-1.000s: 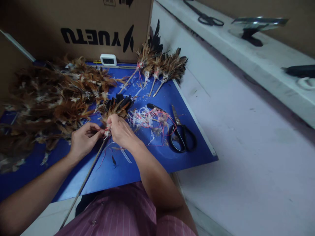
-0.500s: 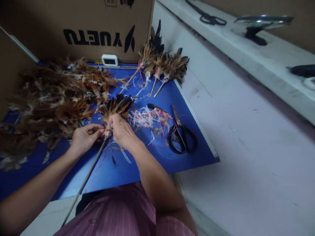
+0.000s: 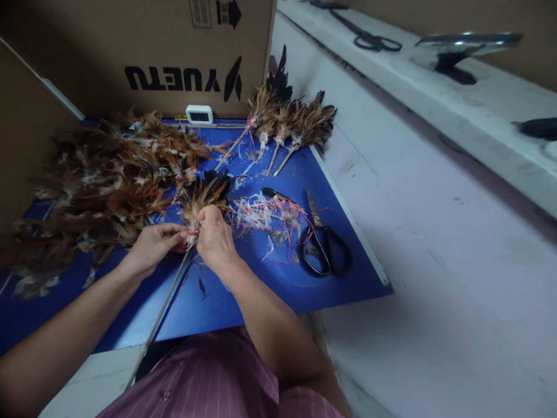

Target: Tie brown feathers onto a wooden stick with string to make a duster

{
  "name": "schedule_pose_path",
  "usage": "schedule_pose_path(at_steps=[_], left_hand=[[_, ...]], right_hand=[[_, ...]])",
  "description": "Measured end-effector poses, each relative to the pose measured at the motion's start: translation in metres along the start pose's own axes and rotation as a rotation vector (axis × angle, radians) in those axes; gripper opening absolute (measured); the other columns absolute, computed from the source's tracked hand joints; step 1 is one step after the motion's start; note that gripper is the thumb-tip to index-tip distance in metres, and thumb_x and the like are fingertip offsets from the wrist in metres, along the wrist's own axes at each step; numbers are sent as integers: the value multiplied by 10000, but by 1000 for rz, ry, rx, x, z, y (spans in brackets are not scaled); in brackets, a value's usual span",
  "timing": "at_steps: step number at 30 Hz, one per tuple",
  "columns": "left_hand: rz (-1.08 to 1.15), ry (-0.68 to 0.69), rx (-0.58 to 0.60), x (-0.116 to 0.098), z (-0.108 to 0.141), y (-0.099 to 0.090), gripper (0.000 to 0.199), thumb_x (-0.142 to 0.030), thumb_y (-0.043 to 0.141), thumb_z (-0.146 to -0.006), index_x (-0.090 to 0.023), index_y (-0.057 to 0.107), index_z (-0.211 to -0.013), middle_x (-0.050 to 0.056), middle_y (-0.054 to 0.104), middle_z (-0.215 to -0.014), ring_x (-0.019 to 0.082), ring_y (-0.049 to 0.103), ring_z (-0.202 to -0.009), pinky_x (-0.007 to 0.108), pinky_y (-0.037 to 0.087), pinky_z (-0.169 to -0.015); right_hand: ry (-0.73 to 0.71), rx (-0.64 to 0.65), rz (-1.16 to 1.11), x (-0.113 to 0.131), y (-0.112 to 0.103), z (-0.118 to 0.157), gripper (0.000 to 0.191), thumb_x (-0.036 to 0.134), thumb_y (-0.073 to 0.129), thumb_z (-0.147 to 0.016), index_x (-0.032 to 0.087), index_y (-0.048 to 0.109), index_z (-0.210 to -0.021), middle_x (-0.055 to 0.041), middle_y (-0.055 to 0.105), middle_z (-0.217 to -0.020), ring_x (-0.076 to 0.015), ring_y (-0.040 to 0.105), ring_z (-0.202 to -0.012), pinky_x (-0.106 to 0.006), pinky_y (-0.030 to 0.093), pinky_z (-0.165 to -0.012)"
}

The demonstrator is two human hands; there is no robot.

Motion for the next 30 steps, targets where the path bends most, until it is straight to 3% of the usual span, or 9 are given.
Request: schedule_pose_path(at_steps=[3,8,16,18,21,25,30], left_hand=[[94,-20,14,0,7,2,347,-330,820,-515,-109,681,-744,40,676,-641,123,603,-564,239,510,-570],[254,-16,54,-1,17,6,257,-269,776,-615,-136,611,-762,14,673,-691,89,610,-633,207,510,-657],[461,-155,185,-5,30,19,169,-212,637,-738,-211,483,-809,-13,650,-809,123,630,-639,304,555,-588],[453,-188,234,-5,33,22,154,-237,599,-766,-224,462,-836,-10,636,-757,134,624,-587,259,517,-487],[480,-168,245,-10,33,21,144,-204,570,-767,-214,434,-814,-3,612,-678,100,545,-471,152,343,-342],[520,-116,202,-16,30,16,171,-156,581,-747,-203,422,-787,-10,590,-645,56,443,-426,130,259,-337],[511,-48,178,-19,29,16,205,-198,614,-733,-216,420,-796,-48,529,-581,62,441,-440,132,240,-360]], right_hand=[[40,-57,-97,0,-2,1,185,89,382,-758,221,388,-888,0,495,-814,-152,517,-728,-304,418,-704],[4,-143,-229,7,-7,4,146,100,389,-802,222,377,-881,-3,496,-825,-147,543,-774,-298,444,-733],[-8,-152,-403,12,-6,6,147,111,398,-807,230,356,-882,-2,521,-844,-133,585,-755,-306,494,-723],[-8,-142,-432,14,-5,5,132,132,403,-811,233,354,-879,-4,522,-854,-130,586,-749,-307,509,-712],[-23,-123,-491,16,-3,5,114,158,414,-814,235,351,-869,-9,510,-866,-124,578,-749,-283,524,-657],[-54,-105,-588,18,-1,6,115,173,430,-819,234,354,-880,-13,487,-885,-113,553,-732,-240,519,-573],[-82,-149,-478,20,0,7,216,208,560,-780,232,384,-903,-8,505,-892,-120,550,-789,-292,508,-753]])
Point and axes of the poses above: each hand's wrist, its own z-axis away from the middle knuckle, its own y-axis out of the palm, x = y × z, the point moved 7 cm from there along -z, towards the middle knuckle
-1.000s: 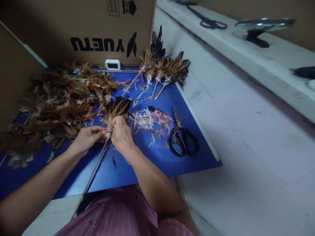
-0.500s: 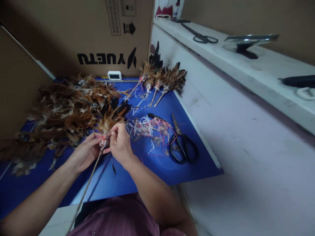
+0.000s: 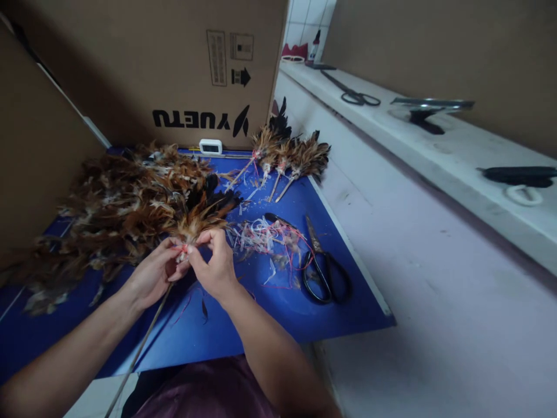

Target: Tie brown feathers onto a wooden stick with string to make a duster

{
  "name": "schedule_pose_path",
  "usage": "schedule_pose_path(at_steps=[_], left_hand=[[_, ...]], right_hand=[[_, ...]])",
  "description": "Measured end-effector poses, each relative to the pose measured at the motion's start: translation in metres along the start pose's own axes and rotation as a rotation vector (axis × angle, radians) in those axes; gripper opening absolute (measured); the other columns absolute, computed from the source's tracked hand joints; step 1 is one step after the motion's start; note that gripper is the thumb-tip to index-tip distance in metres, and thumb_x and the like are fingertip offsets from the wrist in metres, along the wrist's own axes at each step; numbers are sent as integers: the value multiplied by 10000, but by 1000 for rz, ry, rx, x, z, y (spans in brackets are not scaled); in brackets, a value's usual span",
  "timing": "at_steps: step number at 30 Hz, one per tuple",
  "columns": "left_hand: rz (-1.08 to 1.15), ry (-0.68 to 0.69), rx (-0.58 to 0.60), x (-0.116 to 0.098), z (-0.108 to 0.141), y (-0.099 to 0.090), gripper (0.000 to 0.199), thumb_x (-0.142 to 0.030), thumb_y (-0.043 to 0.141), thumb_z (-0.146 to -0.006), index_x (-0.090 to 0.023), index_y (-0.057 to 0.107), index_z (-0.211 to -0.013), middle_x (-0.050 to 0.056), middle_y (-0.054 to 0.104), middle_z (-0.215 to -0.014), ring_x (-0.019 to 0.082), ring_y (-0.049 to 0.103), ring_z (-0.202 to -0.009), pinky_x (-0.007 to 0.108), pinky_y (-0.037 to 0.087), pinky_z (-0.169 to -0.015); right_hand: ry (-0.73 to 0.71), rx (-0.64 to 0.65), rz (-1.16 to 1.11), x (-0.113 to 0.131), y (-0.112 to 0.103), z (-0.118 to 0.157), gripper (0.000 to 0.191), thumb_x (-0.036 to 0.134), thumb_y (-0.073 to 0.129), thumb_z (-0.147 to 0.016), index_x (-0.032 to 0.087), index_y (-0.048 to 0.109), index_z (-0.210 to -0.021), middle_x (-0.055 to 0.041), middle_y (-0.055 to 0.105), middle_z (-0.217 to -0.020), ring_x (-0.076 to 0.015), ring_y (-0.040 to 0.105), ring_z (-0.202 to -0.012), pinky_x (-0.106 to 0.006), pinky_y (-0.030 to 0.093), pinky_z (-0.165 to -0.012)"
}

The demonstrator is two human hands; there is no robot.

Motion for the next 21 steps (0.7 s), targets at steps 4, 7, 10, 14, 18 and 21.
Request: schedule_pose_path(at_steps=[4,7,10,14,18,21], left_hand=[[-46,11,-24,4,3,1,209,-254,596,-754,-234,400,-821,-65,503,-547,66,435,-440,133,232,-378],[-57,31,-9,4,5,5,191,-276,560,-781,-239,379,-829,-71,478,-540,68,434,-445,139,234,-390],[-20,56,-16,4,7,5,196,-300,543,-787,-237,359,-820,-78,443,-569,64,432,-452,145,236,-393],[-45,122,-39,5,7,1,294,-425,575,-789,-231,357,-830,-82,431,-612,45,391,-452,137,215,-385],[-98,149,-31,8,4,-2,312,-447,567,-806,-239,340,-853,-94,414,-566,46,362,-449,124,212,-392],[-56,128,-13,10,2,-4,300,-447,544,-821,-241,328,-854,-98,410,-553,44,341,-431,125,194,-387]], right_hand=[[-10,-49,37,-2,0,0,246,198,620,-736,227,400,-844,4,473,-848,-125,527,-806,-286,488,-784],[-4,-56,35,-5,0,-1,240,181,620,-733,224,403,-826,9,455,-832,-120,512,-788,-272,485,-761],[3,-53,23,-6,2,0,231,166,620,-733,218,411,-818,12,446,-833,-116,497,-791,-267,475,-760],[-5,-56,-25,-5,5,1,222,138,622,-732,206,423,-804,18,440,-834,-104,486,-788,-256,458,-763],[8,-57,-34,-7,8,3,223,133,635,-736,200,432,-801,15,439,-849,-101,480,-803,-249,449,-770],[14,-56,-26,-8,9,5,227,133,642,-742,198,432,-798,12,441,-855,-103,483,-813,-247,446,-765]])
Point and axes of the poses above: each hand's wrist, its own z-axis away from the middle knuckle, its own y-axis out of the palm, x = y × z, the point moved 7 cm from there along -z, towards the middle knuckle
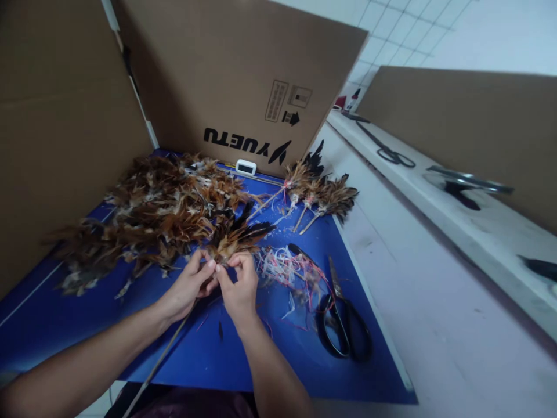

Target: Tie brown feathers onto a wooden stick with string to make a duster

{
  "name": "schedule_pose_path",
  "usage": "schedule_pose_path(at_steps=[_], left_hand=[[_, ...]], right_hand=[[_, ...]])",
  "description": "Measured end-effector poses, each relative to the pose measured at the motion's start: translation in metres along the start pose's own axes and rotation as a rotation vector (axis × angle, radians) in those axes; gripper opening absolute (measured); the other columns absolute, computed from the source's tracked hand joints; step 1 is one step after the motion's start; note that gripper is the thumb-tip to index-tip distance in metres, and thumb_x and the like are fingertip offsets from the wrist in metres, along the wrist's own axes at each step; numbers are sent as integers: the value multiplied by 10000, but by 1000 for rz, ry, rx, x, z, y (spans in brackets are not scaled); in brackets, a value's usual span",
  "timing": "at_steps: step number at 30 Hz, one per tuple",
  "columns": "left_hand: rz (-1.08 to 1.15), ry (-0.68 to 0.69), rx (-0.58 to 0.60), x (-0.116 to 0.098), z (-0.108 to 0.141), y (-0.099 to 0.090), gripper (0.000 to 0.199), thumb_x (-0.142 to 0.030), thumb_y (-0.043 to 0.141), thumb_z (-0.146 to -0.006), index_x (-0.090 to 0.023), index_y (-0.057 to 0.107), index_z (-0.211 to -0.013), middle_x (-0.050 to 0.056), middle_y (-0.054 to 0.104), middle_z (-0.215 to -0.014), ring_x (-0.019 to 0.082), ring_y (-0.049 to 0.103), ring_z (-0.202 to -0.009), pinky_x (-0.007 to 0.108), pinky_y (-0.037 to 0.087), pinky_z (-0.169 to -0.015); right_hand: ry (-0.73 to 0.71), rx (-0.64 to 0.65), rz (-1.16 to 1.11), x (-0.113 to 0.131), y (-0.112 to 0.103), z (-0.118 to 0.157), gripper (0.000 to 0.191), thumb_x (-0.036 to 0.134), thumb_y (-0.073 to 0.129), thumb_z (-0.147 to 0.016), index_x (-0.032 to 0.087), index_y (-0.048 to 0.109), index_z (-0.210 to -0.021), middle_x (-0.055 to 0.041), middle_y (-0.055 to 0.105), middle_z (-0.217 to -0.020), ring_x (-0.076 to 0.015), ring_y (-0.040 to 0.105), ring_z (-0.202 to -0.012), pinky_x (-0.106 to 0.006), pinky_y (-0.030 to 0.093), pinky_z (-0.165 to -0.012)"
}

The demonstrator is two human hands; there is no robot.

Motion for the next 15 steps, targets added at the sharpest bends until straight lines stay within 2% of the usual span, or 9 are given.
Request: schedule_pose_path(at_steps=[5,9,15], left_hand=[[95,-62,10,4,1,-4,313,-432,568,-810,-232,330,-847,-102,420,-555,31,325,-409,130,173,-388],[164,-90,-7,5,2,-8,382,-447,649,-742,-204,363,-811,-92,413,-568,31,363,-435,141,192,-393],[118,-115,183,-1,1,-1,415,-511,622,-737,-126,482,-669,-54,402,-497,25,308,-405,187,187,-392]], right_hand=[[-40,-6,21,1,2,3,228,137,653,-752,196,436,-792,8,450,-850,-107,489,-814,-246,440,-752],[-85,-17,72,4,3,5,222,131,651,-759,195,441,-791,0,456,-855,-114,491,-828,-249,431,-742],[-153,-14,149,11,5,7,219,123,639,-771,197,433,-774,2,460,-835,-117,486,-808,-251,419,-714]])
Point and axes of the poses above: each hand's wrist, its own z-axis away from the middle knuckle, its own y-axis out of the palm, x = y × z, the point moved 7 cm from there along -z, towards the middle knuckle
